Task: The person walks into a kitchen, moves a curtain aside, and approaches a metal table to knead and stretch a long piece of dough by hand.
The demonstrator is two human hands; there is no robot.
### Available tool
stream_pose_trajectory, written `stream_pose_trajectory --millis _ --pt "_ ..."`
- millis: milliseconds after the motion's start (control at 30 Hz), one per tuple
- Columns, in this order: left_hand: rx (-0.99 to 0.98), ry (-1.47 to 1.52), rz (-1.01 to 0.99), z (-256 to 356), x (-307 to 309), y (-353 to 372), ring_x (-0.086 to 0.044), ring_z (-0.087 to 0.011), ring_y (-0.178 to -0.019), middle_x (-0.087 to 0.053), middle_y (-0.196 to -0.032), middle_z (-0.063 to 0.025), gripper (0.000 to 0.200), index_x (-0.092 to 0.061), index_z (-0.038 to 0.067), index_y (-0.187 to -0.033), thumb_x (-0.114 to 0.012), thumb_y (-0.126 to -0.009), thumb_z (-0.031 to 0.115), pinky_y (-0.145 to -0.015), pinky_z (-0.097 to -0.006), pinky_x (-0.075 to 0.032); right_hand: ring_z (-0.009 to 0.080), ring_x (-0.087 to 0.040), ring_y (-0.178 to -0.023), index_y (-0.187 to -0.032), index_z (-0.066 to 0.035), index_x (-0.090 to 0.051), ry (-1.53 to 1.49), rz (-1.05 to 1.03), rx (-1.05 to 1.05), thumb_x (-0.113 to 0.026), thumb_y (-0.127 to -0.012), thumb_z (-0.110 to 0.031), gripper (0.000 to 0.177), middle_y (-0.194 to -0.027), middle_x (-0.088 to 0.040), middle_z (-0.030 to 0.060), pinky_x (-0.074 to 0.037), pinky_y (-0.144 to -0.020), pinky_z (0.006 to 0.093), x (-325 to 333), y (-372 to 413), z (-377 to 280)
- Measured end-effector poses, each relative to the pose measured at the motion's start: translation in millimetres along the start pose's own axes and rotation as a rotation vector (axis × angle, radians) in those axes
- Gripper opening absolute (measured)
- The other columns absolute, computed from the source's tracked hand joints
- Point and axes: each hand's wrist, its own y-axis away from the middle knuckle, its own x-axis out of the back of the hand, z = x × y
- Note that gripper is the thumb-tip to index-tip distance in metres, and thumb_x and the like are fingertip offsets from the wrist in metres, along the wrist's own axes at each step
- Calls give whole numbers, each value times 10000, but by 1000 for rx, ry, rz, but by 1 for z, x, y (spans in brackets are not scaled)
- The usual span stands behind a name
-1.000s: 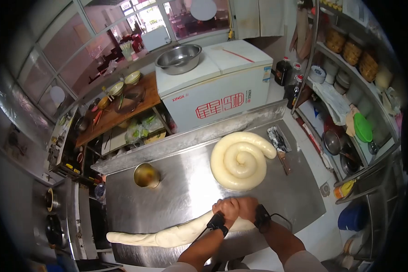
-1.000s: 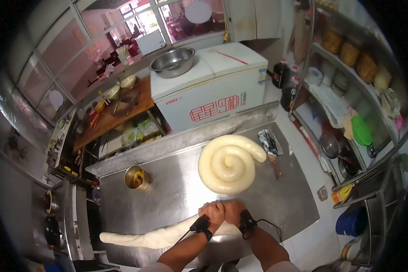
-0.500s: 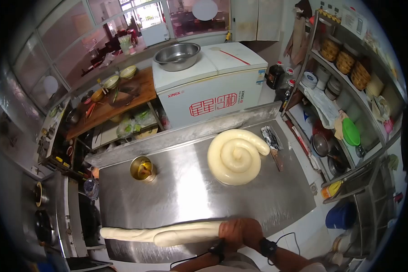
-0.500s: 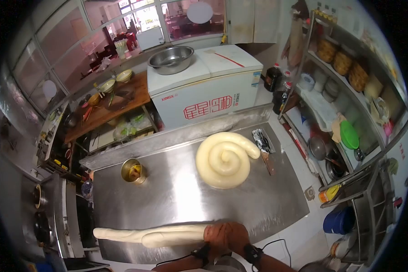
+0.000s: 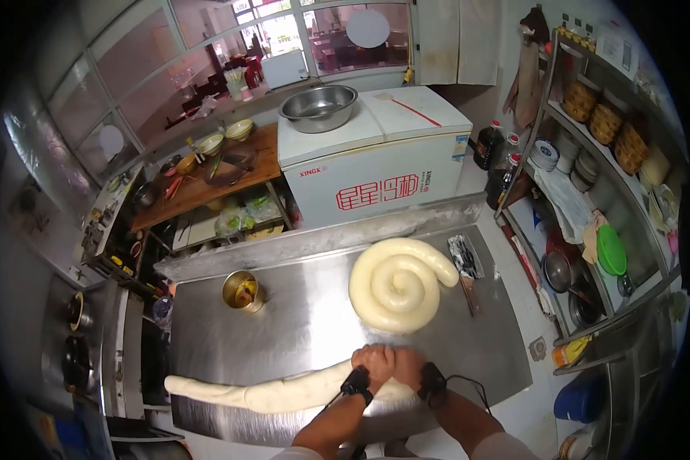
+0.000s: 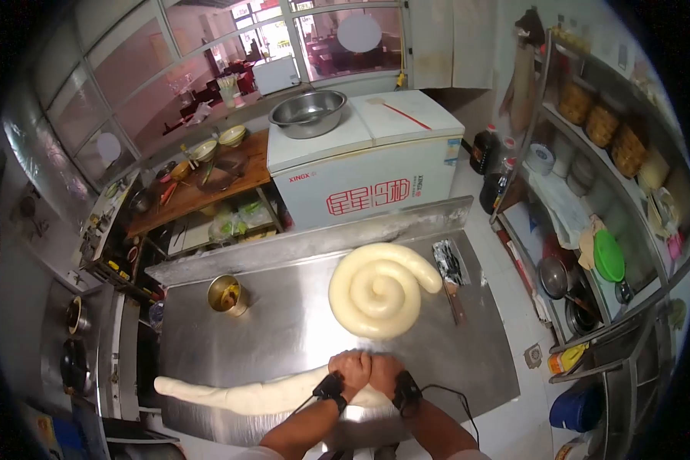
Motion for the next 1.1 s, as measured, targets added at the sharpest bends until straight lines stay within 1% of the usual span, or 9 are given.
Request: stream_pose_trajectory --millis 200,267,400,500,700,833,900,1000,1100 --pt "-91 142 26 24 64 52 -639 -296 -824 -695 -785 -90 325 -707 86 -731 -579 -955 282 -804 -434 -433 422 -680 -885 -903 9 -700 -251 -257 163 -766 -808 -351 378 -914 -699 258 -528 -798 498 76 55 -48" --pt "-117 239 0 32 83 85 -574 -390 -827 -634 -841 -182 281 -670 24 -828 -566 -974 241 -806 -513 -410 404 -679 -1006 -1070 16 -706 -262 -419 130 -767 -817 -377 472 -1048 -704 250 -530 -892 470 87 80 -49" --pt "-209 238 237 44 78 117 -579 -402 -884 -627 -924 -175 169 -635 14 -1003 -591 -918 152 -817 -512 -443 419 -611 -1192 -1346 -10 -590 -126 -150 257 -685 -897 -339 565 -1295 -639 237 -479 -1067 450 17 124 -43" --pt "-171 193 142 35 62 94 -589 -390 -872 -634 -922 -164 171 -641 20 -1006 -598 -909 155 -804 -501 -451 402 -635 -1120 -1333 -37 -601 54 -56 207 -639 -909 -285 493 -1214 -661 213 -500 -1020 454 4 111 -38" --pt "-59 45 55 19 25 24 -622 -328 -826 -656 -840 -112 134 -663 73 -887 -609 -893 195 -768 -464 -478 376 -654 -932 -884 -61 -677 33 -10 49 -617 -874 -204 155 -918 -695 140 -540 -836 477 -1 28 -9" --pt "-23 0 6 11 12 2 -639 -299 -814 -672 -779 -87 220 -674 96 -758 -599 -910 235 -764 -460 -509 416 -668 -885 -897 -50 -698 -8 19 106 -624 -883 -223 188 -927 -709 201 -543 -784 510 -28 1 29" --pt "-36 17 32 9 8 -8 -644 -300 -822 -683 -792 -90 244 -681 90 -748 -594 -918 242 -764 -463 -517 442 -678 -864 -897 -37 -710 47 -153 -195 -614 -916 -257 241 -927 -709 249 -538 -755 540 -23 -7 27" --pt "21 -117 -75 5 3 -11 -652 -326 -882 -713 -876 -125 348 -713 80 -780 -555 -972 323 -771 -489 -520 460 -678 -841 -893 -20 -711 90 -171 -11 -611 -937 -315 315 -915 -700 268 -537 -728 553 -42 -23 67" --pt "105 -109 -157 16 16 18 -639 -308 -989 -717 -952 -128 444 -749 68 -868 -530 -1012 427 -949 -473 -415 459 -676 -864 -956 -25 -696 -87 -81 -5 -611 -947 -348 334 -938 -701 264 -540 -752 535 20 13 -12"
